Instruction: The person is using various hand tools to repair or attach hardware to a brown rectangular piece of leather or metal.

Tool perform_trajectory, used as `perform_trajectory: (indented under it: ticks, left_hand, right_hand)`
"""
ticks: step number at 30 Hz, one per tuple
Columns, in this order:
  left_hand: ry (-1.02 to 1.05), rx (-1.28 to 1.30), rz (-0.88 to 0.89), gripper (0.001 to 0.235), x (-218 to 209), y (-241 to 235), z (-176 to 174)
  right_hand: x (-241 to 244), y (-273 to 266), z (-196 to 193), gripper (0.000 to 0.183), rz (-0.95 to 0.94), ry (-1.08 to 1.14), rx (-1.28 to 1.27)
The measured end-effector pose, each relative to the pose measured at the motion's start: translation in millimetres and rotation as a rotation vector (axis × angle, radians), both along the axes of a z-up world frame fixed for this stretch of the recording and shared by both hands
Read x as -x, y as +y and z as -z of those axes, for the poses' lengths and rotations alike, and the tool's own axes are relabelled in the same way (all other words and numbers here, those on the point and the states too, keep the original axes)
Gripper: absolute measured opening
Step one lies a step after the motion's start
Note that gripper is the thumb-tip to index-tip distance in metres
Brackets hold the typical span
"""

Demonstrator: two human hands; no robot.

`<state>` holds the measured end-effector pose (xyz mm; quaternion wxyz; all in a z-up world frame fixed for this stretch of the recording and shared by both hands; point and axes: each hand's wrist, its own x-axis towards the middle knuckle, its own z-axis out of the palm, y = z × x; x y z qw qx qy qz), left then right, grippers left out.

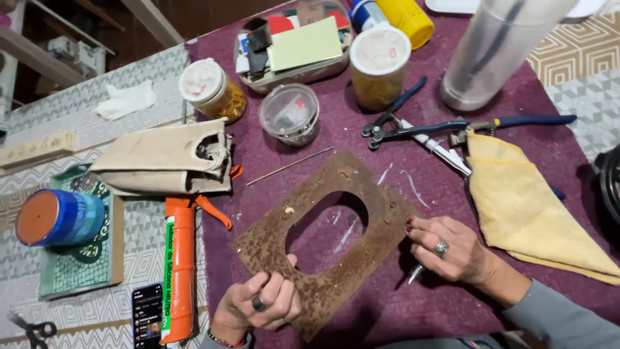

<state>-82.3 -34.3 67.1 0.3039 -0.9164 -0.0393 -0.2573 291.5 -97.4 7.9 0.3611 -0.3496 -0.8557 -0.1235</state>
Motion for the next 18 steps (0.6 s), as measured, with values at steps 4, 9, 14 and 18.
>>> perform_trajectory:
  ticks: [4, 9, 14, 18]
  left_hand:
    - [-0.009, -0.07, -0.047, 0.035, -4.7, -0.2, -1.0]
    - [-0.032, -0.138, -0.037, 0.046, -3.1, -7.5, 12.9]
    - [-0.024, 0.04, -0.004, 0.035, -1.5, -20.4, 44.7]
    - [-0.045, 0.246, -0.017, 0.01, -9.1, -30.6, 63.1]
  right_hand:
    - [-0.4, 15.4, 25.2, 0.02, 0.051, 0.055, -0.042]
    - [7.9, 27.8, 18.3, 0.018, 0.073, 0.128, 0.039]
    - [13.1, 34.7, 27.5, 0.024, 0.145, 0.122, 0.078]
    - [12.3, 43.4, 42.4, 0.025, 0.242, 0.117, 0.102]
